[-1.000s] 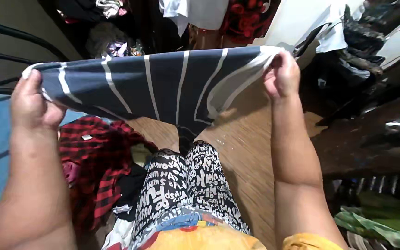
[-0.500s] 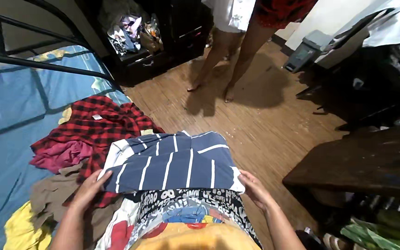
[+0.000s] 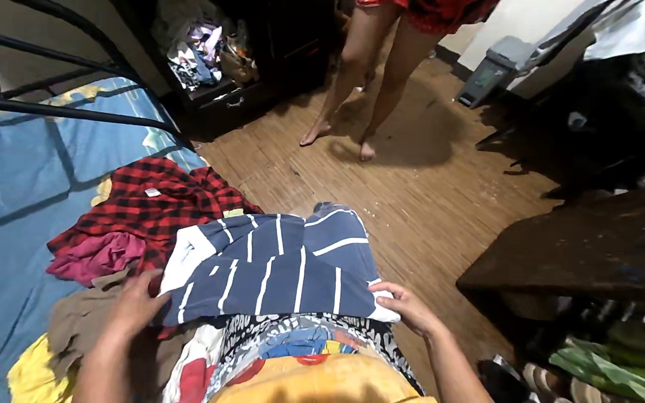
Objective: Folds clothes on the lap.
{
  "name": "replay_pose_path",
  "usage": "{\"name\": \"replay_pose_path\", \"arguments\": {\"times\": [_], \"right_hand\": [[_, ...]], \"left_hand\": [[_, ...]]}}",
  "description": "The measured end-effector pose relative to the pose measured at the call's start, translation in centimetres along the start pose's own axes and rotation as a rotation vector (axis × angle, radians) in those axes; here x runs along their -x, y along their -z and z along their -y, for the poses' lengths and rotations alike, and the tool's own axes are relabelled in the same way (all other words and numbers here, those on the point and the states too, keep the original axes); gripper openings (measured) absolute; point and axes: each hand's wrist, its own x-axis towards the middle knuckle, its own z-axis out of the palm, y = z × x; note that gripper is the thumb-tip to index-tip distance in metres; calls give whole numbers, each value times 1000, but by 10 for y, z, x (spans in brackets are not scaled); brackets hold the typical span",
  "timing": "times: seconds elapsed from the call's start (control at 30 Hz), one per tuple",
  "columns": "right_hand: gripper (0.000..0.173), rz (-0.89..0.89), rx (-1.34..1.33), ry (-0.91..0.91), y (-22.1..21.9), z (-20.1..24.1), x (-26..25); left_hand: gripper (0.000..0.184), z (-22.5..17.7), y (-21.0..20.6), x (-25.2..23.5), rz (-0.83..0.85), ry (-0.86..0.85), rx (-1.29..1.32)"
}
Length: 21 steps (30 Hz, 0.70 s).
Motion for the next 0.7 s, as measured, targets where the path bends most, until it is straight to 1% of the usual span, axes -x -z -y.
{"name": "replay_pose_path", "arguments": {"times": [0.03, 0.07, 0.1, 0.17, 0.23, 0.27, 0.3, 0.33, 0.37, 0.4, 0.43, 0.47, 0.5, 0.53, 0.6, 0.67, 0.7], "right_hand": [[26, -13, 16, 16, -1, 1, -1], [22, -19, 31, 32, -2, 1, -1], [20, -19, 40, 53, -3, 0, -1], [19, -23, 47, 89, -5, 0, -1], [23, -51, 69, 128, -8, 2, 0], [27, -76, 90, 162, -10, 4, 2], [33, -106, 114, 215, -13, 5, 4], [36, -137, 142, 274, -15, 7, 7], [33, -172, 177, 331, -16, 8, 10], [27, -204, 213, 374, -16, 7, 13], [24, -221, 234, 399, -14, 5, 16], [24, -225, 230, 412, -13, 2, 20], [26, -223, 206, 421, -13, -2, 23], [29, -218, 176, 424, -12, -6, 25], [30, -207, 121, 420, -12, -15, 25], [28, -206, 94, 410, -10, -23, 22], [28, -199, 85, 399, -9, -26, 19]], "left_hand": [[63, -33, 5, -10, -44, -138, -89], [61, -71, 5, -22, -61, -290, -133], [57, -114, -3, -34, -31, -439, -138], [47, -203, -36, -46, 152, -746, -115], [41, -280, -88, -44, 396, -1099, -91], [38, -312, -118, -39, 523, -1265, -87], [34, -337, -147, -32, 640, -1397, -96], [33, -358, -172, -23, 750, -1477, -119], [34, -376, -191, -16, 846, -1509, -158], [37, -392, -202, -9, 944, -1486, -224], [38, -407, -205, -5, 1033, -1431, -291], [36, -419, -204, -4, 1099, -1371, -357], [33, -429, -202, -7, 1130, -1330, -412], [31, -435, -199, -14, 1129, -1316, -450], [34, -440, -190, -32, 1092, -1299, -503], [35, -437, -179, -57, 1023, -1255, -590], [31, -434, -172, -69, 986, -1229, -655]]}}
